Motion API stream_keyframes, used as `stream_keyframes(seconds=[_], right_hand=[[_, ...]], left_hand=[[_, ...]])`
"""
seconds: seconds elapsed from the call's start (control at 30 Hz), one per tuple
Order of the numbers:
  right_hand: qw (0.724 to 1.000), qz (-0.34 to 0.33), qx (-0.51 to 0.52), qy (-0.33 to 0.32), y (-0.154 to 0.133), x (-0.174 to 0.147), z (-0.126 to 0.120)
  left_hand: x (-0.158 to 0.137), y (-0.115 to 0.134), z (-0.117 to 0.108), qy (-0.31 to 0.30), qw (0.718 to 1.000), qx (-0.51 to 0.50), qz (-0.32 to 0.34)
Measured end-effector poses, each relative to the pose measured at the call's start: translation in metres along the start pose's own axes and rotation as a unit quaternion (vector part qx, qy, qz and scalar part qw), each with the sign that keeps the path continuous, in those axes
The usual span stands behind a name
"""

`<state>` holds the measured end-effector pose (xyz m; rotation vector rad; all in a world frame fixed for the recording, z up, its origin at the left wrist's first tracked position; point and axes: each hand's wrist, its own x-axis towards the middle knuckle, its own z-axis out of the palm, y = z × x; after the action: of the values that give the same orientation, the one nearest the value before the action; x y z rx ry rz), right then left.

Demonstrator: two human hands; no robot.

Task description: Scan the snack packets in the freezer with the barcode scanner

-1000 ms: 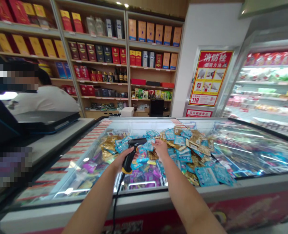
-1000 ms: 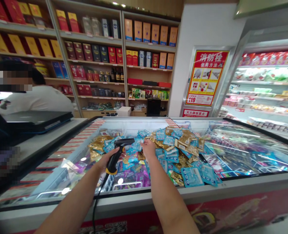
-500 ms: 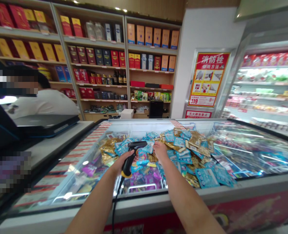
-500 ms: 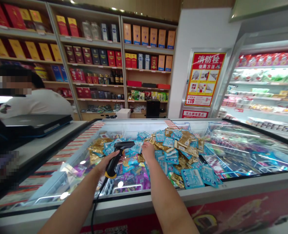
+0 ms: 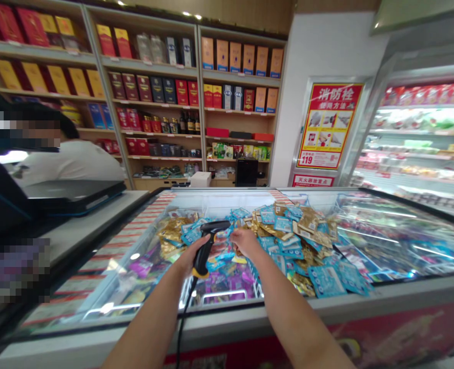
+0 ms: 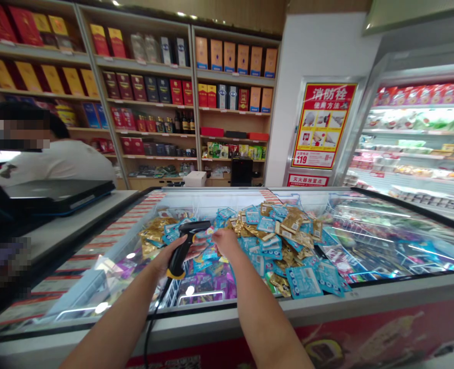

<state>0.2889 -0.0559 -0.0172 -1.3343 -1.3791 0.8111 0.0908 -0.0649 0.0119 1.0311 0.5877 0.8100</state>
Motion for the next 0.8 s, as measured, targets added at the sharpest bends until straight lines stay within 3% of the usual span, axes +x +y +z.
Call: stream_keyframes(seconds=[0.07,0.17,0.23,0.3,0.4,0.5,0.63,0.8], right_hand=[[1.000,0.003,-0.012,0.016,-0.002,0.001,-0.003],[0.990,-0.044,-0.033,0.131,-0.004,0.005,-0.018],[0.975,-0.067,-0.087,0.194,-0.005,0.007,-0.032],[0.961,-0.066,-0.169,0.210,-0.006,0.006,-0.042],[0.936,-0.070,-0.308,0.153,-0.009,0.000,-0.045],[0.907,-0.068,-0.405,0.093,-0.012,-0.008,-0.037],[0.898,-0.056,-0.430,0.067,-0.016,-0.012,-0.029],[0.889,-0.110,-0.444,0.023,-0.018,-0.014,-0.032]], left_hand=[[-0.001,0.001,0.003,-0.003,1.000,-0.017,-0.011],[-0.001,0.000,0.003,0.017,1.000,-0.017,-0.015],[0.000,0.000,0.001,0.053,0.999,-0.004,0.000],[0.002,0.000,-0.002,0.100,0.995,0.018,0.010],[0.002,0.002,-0.002,0.143,0.989,0.046,0.005],[-0.001,0.004,0.003,0.147,0.988,0.051,0.008],[-0.002,0.004,0.007,0.153,0.987,0.048,0.004],[0.000,0.003,0.007,0.178,0.983,0.042,0.009]])
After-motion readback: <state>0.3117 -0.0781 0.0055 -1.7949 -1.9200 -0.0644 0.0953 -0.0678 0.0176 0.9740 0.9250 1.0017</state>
